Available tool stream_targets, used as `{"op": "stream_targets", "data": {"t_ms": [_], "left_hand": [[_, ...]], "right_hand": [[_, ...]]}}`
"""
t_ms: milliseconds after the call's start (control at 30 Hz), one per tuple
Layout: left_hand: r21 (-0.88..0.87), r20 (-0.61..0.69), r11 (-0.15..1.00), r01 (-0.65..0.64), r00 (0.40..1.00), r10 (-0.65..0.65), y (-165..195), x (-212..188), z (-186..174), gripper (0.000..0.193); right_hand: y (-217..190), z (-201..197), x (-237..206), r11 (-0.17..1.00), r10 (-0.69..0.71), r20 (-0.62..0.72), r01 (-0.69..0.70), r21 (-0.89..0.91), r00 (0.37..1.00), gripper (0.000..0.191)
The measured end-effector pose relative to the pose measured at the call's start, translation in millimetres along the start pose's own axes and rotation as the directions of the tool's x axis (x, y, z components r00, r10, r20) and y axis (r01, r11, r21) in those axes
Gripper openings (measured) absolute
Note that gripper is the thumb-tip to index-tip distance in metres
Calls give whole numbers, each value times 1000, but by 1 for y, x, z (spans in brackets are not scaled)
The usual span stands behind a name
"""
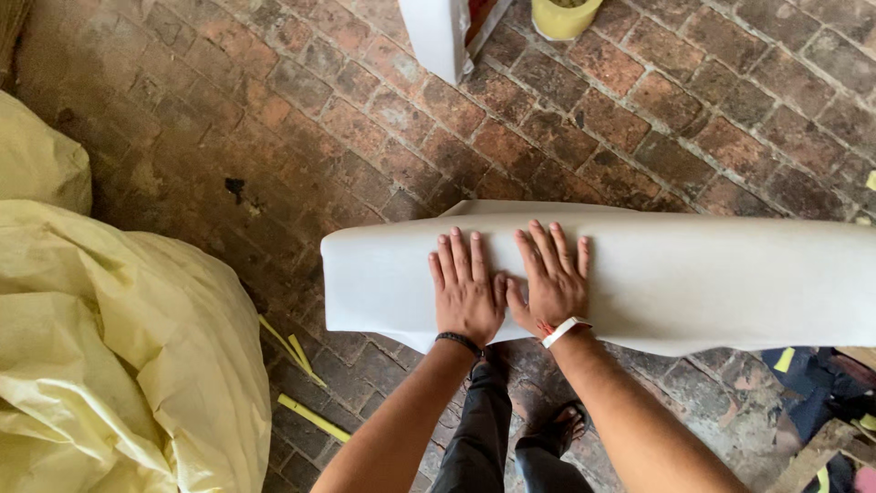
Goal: The person staples white fabric lining over the foam and red webbing of wooden chair backrest frames using a pneumatic staple gun. They press the fabric taut, fold it over the frame edges, staple along the sides, flip the frame over to work on the reverse, and pull the air hose across the workspace as they move between pieces.
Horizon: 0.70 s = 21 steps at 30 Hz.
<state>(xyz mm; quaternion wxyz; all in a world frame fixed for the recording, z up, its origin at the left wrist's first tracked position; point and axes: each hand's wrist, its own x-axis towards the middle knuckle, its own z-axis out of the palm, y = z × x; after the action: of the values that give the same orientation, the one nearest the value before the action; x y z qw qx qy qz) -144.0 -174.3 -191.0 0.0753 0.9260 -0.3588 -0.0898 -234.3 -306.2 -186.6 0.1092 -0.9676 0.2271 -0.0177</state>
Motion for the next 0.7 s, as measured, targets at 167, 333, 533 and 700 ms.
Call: {"op": "stream_targets", "data": {"t_ms": [167,333,533,700], "left_hand": [[-52,-22,998,-23,1000,22,15,-3,-2,78],[-230,177,951,209,969,-171,45,-6,-46,94],[-620,305,-683,386,921,243,134,-78,-139,88],[-358,277,-794,491,868,411,242,-146,-167,87]], "right_hand": [[9,-15,-5,966,10,-35,0,260,999,64],[59,-61,-79,146,426,182,-266,953,886,59],[142,-145,-226,-929,342,-78,349,118,936,91],[171,-195,-313,-875,475,-108,482,46,873,99]]}}
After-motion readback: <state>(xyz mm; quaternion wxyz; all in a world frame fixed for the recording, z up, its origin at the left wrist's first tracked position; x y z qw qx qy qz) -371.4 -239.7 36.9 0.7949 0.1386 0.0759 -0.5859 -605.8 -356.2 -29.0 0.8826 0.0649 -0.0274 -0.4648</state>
